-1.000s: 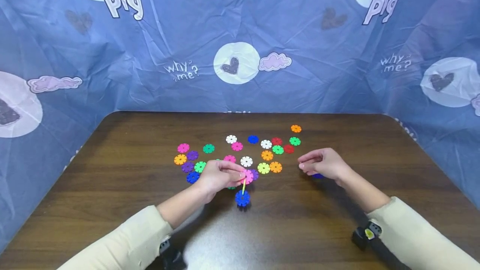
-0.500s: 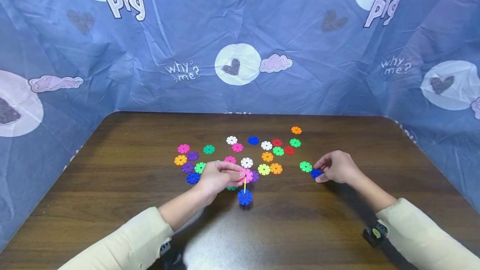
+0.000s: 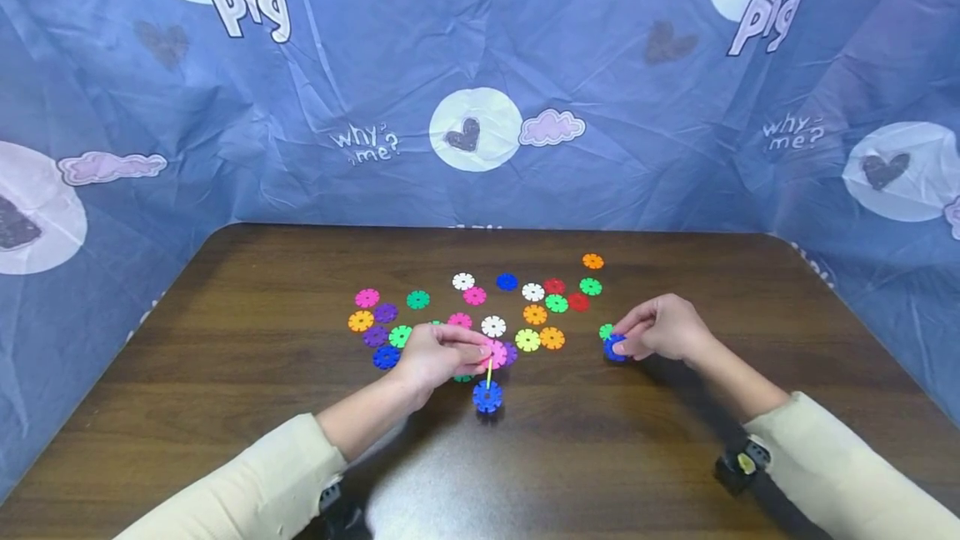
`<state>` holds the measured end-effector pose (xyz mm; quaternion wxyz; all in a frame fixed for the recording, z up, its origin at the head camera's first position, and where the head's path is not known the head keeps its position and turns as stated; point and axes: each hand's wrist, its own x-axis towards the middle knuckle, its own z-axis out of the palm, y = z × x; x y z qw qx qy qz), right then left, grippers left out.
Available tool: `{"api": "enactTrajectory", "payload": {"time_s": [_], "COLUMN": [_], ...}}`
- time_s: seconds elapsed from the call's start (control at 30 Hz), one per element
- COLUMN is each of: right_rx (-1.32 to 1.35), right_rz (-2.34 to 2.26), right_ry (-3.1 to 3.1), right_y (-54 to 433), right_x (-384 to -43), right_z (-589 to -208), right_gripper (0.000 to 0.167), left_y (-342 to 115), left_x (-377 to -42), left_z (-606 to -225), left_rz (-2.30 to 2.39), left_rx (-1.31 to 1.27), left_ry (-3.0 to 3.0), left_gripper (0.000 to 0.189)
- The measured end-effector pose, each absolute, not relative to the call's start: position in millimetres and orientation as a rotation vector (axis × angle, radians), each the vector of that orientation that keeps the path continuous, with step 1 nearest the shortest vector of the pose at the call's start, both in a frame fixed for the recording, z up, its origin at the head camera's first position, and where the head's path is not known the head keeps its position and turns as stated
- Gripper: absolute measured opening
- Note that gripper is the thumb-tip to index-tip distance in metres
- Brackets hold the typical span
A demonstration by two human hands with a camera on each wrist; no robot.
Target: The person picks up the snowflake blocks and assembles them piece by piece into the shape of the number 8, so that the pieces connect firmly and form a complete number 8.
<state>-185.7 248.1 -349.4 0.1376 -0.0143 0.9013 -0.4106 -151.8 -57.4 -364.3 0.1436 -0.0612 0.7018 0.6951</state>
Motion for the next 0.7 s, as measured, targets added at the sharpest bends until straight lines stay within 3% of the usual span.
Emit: {"api": "enactTrajectory", "payload": {"time_s": [0.7], "right_rx": [-0.438], "right_rz": [-1.574], "right_ry": [2.458], "right_y": [160.7], "right_x": [-173.1], "right_z": [-342.4], "right_gripper": [0.021], "left_y": [-50.9], "left_x": [-149.9], "left_z": [-355.2], "left_rz": [1.911], "left_rx": [-0.113], "left_ry": [2.078], "left_gripper": [0.019]}}
